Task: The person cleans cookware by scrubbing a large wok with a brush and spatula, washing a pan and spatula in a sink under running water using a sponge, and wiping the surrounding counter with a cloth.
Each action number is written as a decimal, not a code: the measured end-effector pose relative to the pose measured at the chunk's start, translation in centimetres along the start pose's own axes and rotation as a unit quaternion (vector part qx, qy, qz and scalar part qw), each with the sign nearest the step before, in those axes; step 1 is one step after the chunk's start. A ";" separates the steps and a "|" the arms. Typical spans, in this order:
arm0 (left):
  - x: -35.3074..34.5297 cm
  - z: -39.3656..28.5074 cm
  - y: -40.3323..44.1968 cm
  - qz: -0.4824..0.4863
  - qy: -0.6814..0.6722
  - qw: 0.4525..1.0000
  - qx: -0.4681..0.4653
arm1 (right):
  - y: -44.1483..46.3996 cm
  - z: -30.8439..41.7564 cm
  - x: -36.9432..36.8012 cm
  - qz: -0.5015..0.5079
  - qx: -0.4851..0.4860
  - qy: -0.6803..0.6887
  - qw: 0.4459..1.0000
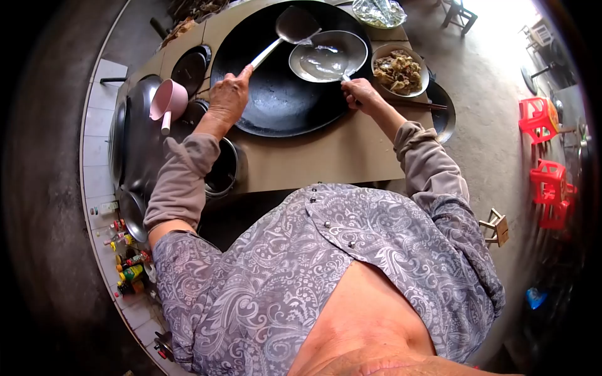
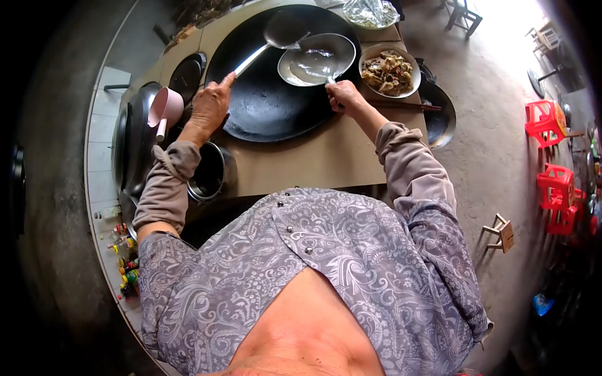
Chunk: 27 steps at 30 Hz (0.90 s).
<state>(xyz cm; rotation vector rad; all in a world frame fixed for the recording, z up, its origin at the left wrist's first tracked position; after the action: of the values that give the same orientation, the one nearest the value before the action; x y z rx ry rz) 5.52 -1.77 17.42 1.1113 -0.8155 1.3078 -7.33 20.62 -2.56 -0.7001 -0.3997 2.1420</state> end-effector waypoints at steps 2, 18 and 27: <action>2.1 0.5 0.9 0.070 -0.001 0.997 0.030 | -0.4 0.4 0.1 -0.003 0.006 0.002 1.000; -10.0 -1.4 3.6 0.283 -0.331 0.888 0.146 | -1.7 1.8 0.5 0.002 0.013 0.021 1.000; -11.0 -0.4 6.7 -0.059 -0.266 0.958 0.092 | -1.6 0.8 0.7 -0.008 0.009 0.006 1.000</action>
<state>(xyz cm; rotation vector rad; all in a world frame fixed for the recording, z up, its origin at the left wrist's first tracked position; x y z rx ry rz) -2.60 -5.43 8.04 1.6759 -1.0093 1.0061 -7.15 22.11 -1.37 -0.6955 -0.3775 2.1225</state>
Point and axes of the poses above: each hand's wrist, its own y-axis towards the middle knuckle, its own x-axis out of the back of the hand, z = x × y, the point moved 6 cm from there along y, towards the middle knuckle, and after that the axes turned 1 degree about z, right-handed, at the moved point
